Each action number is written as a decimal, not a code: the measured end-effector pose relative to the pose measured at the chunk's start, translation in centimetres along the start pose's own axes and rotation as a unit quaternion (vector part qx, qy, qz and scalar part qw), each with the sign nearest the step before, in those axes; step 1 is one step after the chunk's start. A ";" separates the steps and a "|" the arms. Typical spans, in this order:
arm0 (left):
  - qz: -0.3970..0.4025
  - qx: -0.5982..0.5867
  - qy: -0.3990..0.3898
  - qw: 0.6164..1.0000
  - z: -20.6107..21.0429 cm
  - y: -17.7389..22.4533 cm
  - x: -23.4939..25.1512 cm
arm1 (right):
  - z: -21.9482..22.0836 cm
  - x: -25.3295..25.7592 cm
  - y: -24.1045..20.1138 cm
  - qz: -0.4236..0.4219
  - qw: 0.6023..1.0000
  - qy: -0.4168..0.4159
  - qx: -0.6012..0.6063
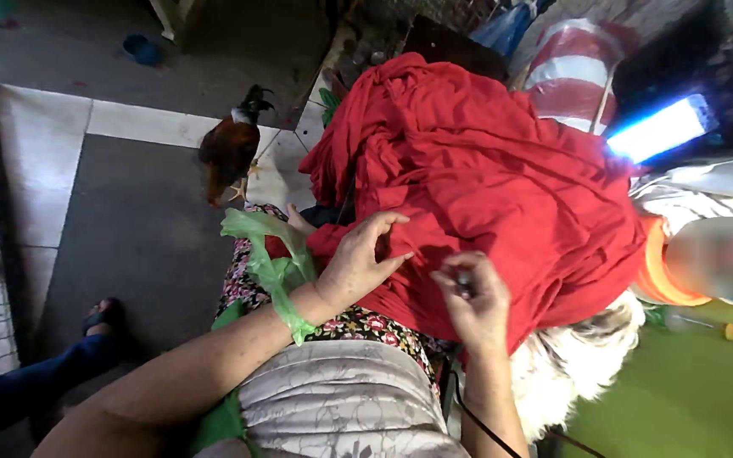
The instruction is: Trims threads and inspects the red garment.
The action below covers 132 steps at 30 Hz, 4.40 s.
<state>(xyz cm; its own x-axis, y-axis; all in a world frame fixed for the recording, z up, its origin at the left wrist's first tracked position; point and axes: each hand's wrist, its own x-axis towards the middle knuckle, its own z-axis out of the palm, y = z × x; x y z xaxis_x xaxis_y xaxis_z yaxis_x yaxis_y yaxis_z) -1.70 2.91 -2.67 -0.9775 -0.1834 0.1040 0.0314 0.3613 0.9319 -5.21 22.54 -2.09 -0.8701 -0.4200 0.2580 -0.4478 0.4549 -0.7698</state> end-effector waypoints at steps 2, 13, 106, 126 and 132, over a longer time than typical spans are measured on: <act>-0.005 -0.015 0.000 1.000 0.0 0.3 0.0 | 2.3 0.2 0.1 -0.007 1.000 -0.015 -0.020; 0.144 0.099 -0.047 0.983 0.6 -2.2 -0.3 | -0.1 0.1 2.4 -0.048 0.986 0.097 -0.128; 0.070 0.082 -0.178 0.978 2.5 -0.5 0.1 | -0.5 -2.0 0.3 -0.019 0.959 -0.003 -0.284; -0.011 0.022 -0.150 0.988 1.9 0.0 0.4 | -3.7 -1.0 0.9 0.034 0.981 -0.109 -0.157; 0.080 0.039 -0.096 0.991 2.3 -0.3 0.7 | -4.7 1.6 -0.4 0.048 0.963 -0.211 -0.163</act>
<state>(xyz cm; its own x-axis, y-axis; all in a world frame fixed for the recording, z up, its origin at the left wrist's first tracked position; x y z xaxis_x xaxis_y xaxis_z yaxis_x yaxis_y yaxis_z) -2.88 4.75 -3.62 -0.9832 0.0572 0.1731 0.1804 0.4431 0.8781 -7.35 25.36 1.35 -0.7799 -0.6146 -0.1182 -0.4708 0.7006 -0.5361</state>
